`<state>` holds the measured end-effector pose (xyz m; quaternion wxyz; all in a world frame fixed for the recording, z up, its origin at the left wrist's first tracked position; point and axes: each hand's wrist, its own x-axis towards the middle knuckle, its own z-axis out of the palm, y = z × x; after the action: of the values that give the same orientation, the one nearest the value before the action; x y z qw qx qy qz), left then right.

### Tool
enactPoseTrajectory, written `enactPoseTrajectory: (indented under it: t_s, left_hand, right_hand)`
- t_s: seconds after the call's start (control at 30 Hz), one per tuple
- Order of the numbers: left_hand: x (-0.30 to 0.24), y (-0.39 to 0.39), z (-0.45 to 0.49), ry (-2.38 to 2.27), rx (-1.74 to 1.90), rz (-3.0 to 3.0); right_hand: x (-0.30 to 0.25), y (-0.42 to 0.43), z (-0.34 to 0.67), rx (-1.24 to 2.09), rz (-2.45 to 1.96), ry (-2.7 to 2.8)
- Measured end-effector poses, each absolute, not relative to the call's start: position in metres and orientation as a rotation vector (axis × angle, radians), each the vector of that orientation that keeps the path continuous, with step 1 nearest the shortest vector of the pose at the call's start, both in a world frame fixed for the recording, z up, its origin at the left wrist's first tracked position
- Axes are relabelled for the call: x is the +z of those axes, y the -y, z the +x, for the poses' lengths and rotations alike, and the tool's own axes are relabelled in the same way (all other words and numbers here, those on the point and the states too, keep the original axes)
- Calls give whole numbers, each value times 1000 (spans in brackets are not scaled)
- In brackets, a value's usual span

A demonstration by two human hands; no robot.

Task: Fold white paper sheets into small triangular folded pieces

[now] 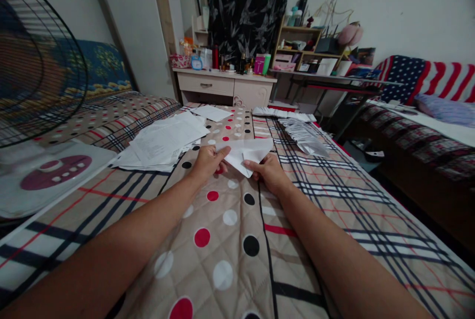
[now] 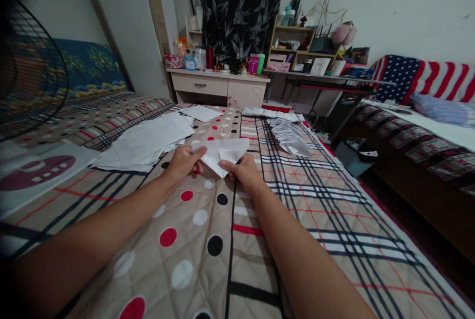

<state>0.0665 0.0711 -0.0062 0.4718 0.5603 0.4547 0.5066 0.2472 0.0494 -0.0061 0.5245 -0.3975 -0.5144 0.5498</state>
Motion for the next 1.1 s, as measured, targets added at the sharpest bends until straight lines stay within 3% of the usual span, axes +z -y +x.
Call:
enactPoseTrajectory:
  t_s: [0.57, 1.1]
  left_hand:
    - [-9, -63, 79, -1031, 1072, 1399]
    - [-9, -66, 78, -1102, 1214, 1263]
  right_hand:
    - [-9, -49, 240, 1286, -988, 1217]
    - [-12, -55, 246, 1260, -939, 1037]
